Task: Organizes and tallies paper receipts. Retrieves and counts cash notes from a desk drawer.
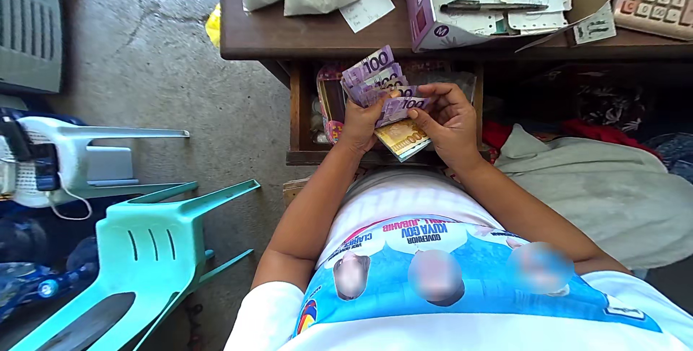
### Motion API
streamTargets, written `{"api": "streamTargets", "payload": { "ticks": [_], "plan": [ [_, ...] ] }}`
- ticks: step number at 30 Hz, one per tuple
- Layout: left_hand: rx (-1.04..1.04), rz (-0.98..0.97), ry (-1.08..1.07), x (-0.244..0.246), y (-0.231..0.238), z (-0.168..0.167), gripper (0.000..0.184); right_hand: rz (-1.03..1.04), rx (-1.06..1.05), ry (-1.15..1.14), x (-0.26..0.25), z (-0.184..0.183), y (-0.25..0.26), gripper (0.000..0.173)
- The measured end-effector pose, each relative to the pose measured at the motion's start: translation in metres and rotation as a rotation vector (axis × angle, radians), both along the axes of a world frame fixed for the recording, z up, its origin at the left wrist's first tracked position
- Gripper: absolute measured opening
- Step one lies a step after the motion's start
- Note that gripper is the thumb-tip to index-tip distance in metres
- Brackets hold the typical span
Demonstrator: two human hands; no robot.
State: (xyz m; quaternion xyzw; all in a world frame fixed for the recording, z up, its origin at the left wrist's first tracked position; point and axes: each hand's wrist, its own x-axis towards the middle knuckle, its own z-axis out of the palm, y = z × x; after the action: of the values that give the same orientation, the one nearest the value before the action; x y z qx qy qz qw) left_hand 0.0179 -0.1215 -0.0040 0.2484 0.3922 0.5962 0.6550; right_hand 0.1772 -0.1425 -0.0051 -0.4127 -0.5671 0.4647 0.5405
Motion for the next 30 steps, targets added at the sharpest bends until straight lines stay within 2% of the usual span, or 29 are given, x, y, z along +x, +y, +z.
{"api": "streamTargets", "payload": {
  "ticks": [5, 10, 13, 17, 18, 21, 25, 30],
  "plan": [
    [0.088, -0.103, -0.031, -0.004, 0.001, -0.013, 0.044, -0.017, -0.054, -0.012, 0.002, 0.0, 0.0, 0.045],
    [0.142, -0.157, -0.131, -0.007, 0.004, -0.02, 0.051, -0.021, -0.049, 0.017, 0.002, -0.002, -0.001, 0.018],
    [0.063, -0.141, -0.168, -0.009, 0.006, -0.016, 0.048, -0.013, 0.007, 0.052, 0.002, -0.005, -0.001, 0.015],
    [-0.011, -0.022, -0.146, -0.006, 0.003, -0.004, 0.022, 0.031, 0.024, 0.069, 0.002, -0.007, -0.002, 0.015],
    [-0.018, -0.012, -0.147, -0.006, 0.003, -0.003, 0.021, 0.038, 0.016, 0.075, 0.002, -0.006, -0.002, 0.016],
    [-0.024, -0.016, -0.162, -0.007, 0.003, -0.004, 0.022, 0.059, 0.008, 0.082, 0.003, -0.005, -0.002, 0.021],
    [0.046, -0.077, -0.185, -0.008, 0.001, -0.01, 0.027, 0.059, -0.032, 0.086, 0.004, 0.001, -0.001, 0.037],
    [0.115, -0.13, -0.161, -0.008, 0.003, -0.015, 0.038, 0.03, -0.059, 0.082, 0.003, 0.001, -0.001, 0.024]
  ]
}}
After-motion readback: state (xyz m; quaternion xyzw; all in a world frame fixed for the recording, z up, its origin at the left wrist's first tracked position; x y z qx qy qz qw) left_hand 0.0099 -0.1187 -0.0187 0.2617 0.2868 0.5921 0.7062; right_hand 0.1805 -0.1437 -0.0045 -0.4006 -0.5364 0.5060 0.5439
